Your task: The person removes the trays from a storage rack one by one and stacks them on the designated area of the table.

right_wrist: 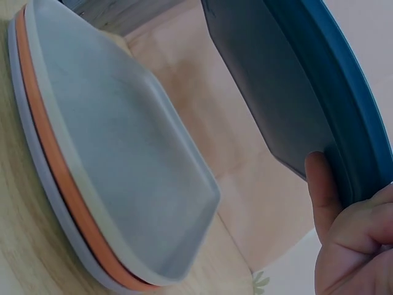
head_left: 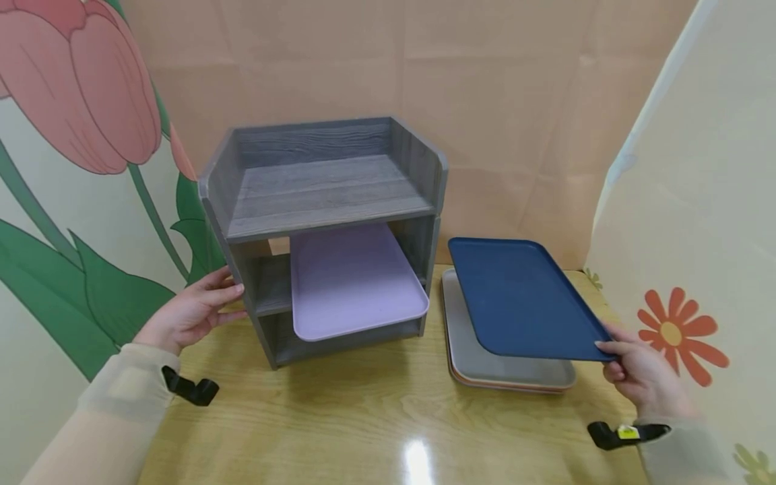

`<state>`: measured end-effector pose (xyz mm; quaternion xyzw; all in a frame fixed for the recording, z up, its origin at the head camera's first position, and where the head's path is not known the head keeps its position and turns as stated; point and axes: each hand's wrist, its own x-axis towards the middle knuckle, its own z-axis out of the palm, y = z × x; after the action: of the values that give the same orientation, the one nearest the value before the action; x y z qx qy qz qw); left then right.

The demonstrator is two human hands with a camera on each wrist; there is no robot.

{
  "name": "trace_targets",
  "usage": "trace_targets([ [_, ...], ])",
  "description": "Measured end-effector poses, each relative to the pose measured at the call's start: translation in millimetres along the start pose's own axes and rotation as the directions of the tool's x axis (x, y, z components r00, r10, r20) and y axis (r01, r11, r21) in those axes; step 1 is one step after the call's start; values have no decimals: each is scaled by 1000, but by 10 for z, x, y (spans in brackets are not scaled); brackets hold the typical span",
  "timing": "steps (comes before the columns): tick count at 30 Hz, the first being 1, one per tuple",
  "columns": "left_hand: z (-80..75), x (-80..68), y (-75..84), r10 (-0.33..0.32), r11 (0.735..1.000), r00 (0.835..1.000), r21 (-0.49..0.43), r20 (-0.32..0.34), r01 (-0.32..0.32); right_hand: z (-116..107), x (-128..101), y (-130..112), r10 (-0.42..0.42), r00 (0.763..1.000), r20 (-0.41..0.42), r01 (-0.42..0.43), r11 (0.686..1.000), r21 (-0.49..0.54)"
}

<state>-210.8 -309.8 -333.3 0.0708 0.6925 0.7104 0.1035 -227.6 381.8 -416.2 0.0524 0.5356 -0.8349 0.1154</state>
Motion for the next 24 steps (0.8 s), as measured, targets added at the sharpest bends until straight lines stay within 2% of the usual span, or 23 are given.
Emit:
trace_targets([
  [17, -10, -1, -6, -8, 1000, 1000, 3, -1, 8, -8, 23, 136, 46, 999, -30, -46, 999, -22],
  [24, -3, -6, 6, -6, 1000, 1000, -10, 3, 6, -1, 41, 175, 55, 996, -69, -58, 998, -30],
])
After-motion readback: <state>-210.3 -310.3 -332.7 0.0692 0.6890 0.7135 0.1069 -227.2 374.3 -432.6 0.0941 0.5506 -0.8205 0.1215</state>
